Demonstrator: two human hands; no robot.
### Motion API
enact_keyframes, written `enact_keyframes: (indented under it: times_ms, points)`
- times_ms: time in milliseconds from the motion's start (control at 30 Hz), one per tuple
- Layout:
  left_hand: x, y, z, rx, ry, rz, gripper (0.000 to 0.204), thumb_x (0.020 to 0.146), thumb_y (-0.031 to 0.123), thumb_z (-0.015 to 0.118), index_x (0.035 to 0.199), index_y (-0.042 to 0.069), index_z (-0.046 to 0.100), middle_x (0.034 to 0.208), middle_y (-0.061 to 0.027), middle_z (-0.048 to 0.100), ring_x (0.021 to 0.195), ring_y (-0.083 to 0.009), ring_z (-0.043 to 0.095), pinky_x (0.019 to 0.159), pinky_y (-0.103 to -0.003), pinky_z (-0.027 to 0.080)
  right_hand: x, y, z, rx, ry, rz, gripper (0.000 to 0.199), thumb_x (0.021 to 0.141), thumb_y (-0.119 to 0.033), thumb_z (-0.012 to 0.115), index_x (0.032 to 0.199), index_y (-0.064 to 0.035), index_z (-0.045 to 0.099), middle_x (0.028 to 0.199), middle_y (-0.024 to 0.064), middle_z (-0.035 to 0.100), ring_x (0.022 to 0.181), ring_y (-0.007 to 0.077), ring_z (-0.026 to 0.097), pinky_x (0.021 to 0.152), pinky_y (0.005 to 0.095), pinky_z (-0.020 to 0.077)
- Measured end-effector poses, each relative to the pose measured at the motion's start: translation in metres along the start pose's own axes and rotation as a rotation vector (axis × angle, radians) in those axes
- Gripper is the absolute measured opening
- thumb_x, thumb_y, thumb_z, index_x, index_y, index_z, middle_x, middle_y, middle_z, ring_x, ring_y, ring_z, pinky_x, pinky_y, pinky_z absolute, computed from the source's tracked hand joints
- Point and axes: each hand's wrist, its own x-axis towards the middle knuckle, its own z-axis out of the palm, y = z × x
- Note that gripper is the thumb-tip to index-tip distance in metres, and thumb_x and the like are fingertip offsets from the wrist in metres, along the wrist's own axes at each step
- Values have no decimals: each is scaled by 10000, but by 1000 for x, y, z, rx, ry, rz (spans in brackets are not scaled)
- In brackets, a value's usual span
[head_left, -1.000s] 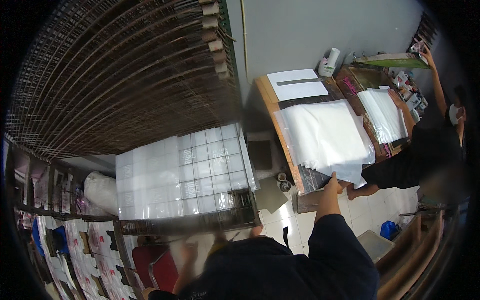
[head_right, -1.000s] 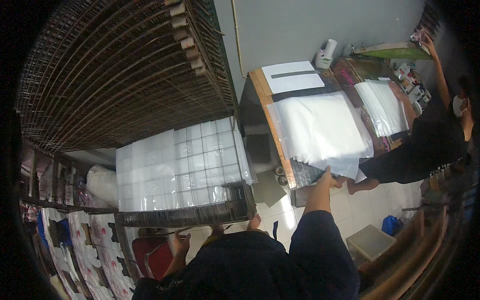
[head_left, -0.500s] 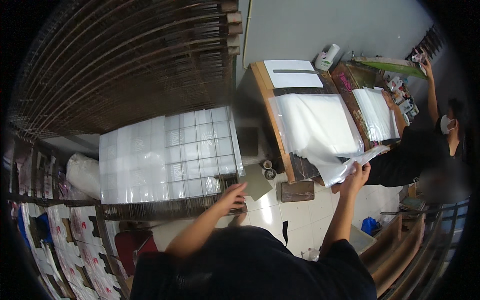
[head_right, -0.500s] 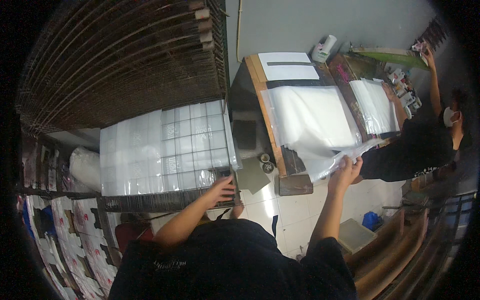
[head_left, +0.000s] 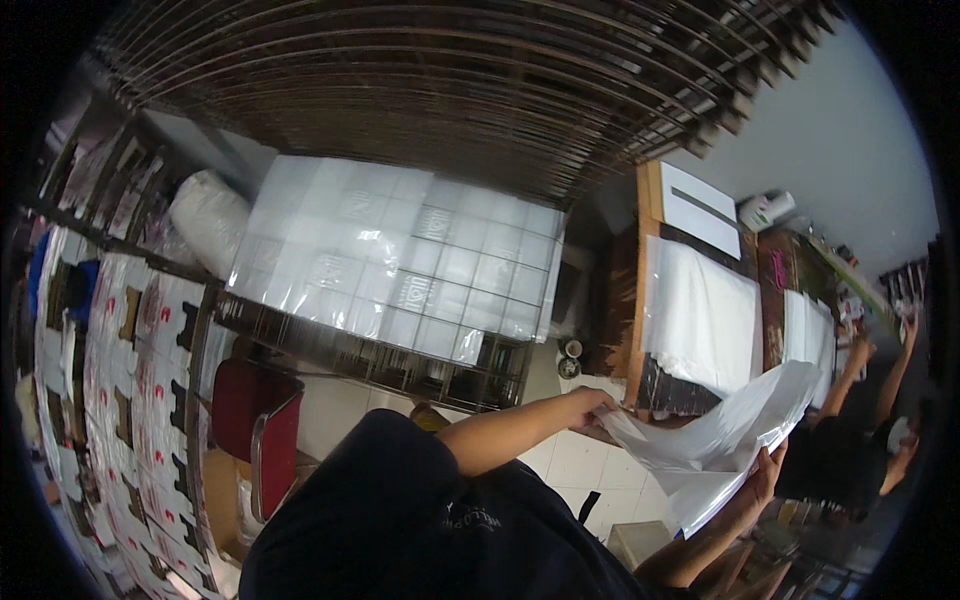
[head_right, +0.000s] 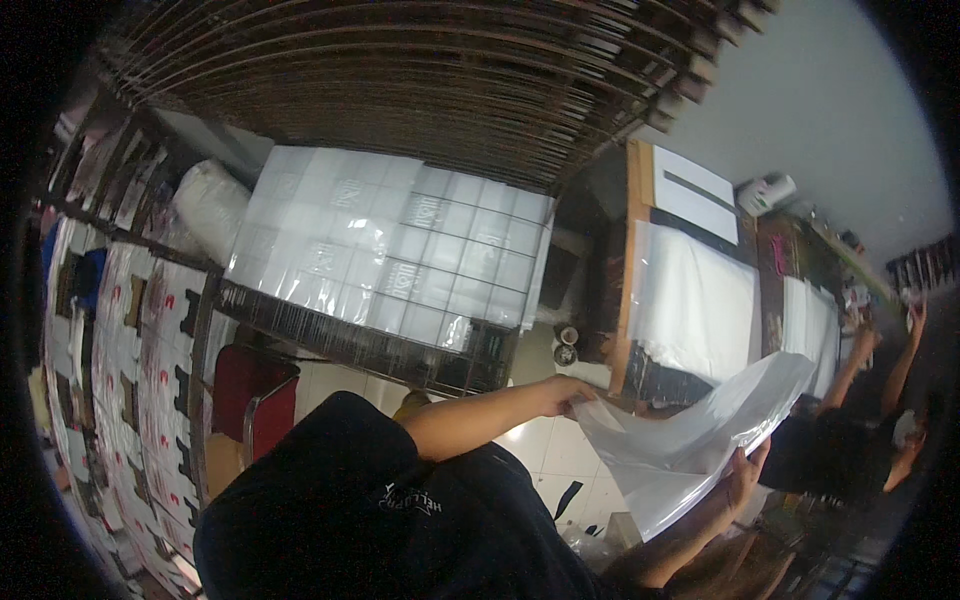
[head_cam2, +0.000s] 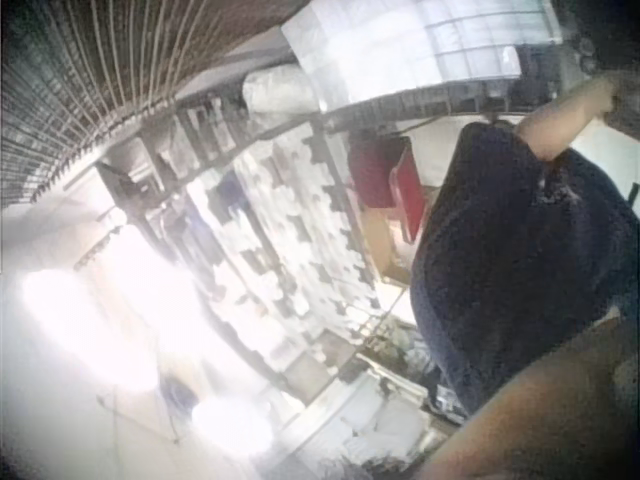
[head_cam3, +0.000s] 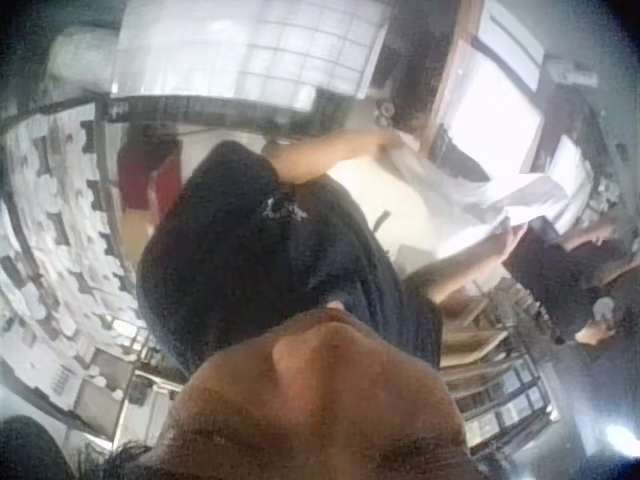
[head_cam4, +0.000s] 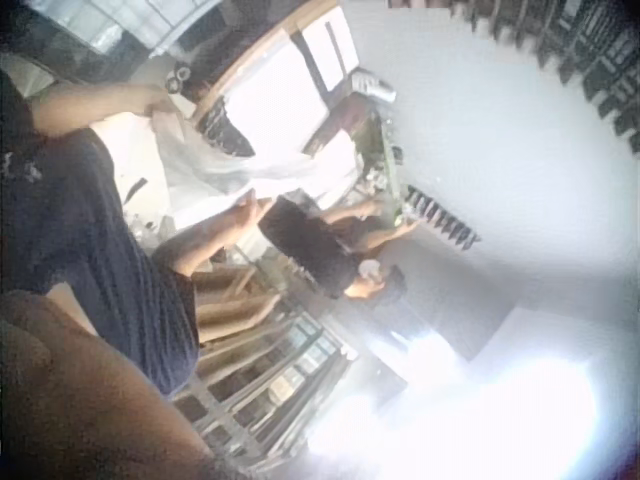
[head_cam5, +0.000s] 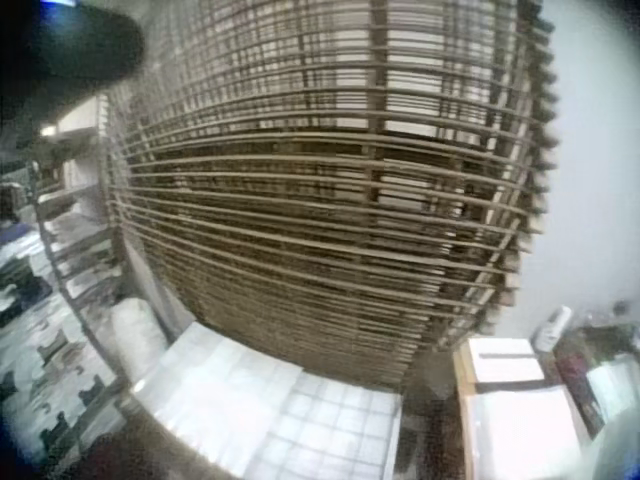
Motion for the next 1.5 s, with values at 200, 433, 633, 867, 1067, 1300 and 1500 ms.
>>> enact_keyframes:
  times_ms: [200,433,633,867,1067,1300,1500]
  points:
    - [-123,65,-128,-452,308,408,165,733,100,573,892,56,580,889,-72,568,836,-192,555,747,-303,455,32,70,52,129,-40,277,574,745,-186,467,1282,-31,333,1119,130,514,1034,241,508,888,366,413]
    - [-279,138,-241,-411,593,679,150,723,128,617,864,120,567,816,-12,563,689,-112,495,550,-245,409,95,204,173,-16,-396,560,381,648,-18,439,1018,-58,519,948,81,561,900,205,536,804,330,445]
    - [-324,155,-288,-335,826,818,115,726,77,614,840,90,614,755,2,576,658,-85,517,558,-225,431,133,304,234,-450,-382,646,274,681,-4,470,928,-102,537,780,16,559,641,127,523,521,262,419]
    - [-239,166,-432,-34,1216,918,273,667,46,582,933,1,621,769,-122,643,728,-182,629,636,-288,504,168,446,287,-701,-228,540,400,668,20,586,1047,-86,511,780,69,545,618,167,530,480,312,462]
    - [-216,183,-464,303,1566,624,320,662,102,539,971,105,620,834,-137,649,814,-287,619,749,-357,487,169,507,321,-974,-97,411,399,643,35,585,1012,-96,506,761,102,551,570,206,555,408,301,469]
    - [-205,193,-471,271,1593,594,341,664,75,548,1003,100,571,829,-130,648,822,-295,615,754,-367,486,194,535,319,-955,-164,416,185,686,41,530,834,-59,582,785,94,581,587,183,571,451,265,479]
    - [-213,199,-469,277,1642,462,298,692,66,543,987,101,571,829,-132,647,826,-296,612,759,-372,482,202,541,322,-854,-235,472,197,705,45,526,877,-21,596,841,98,588,659,192,580,556,258,507]
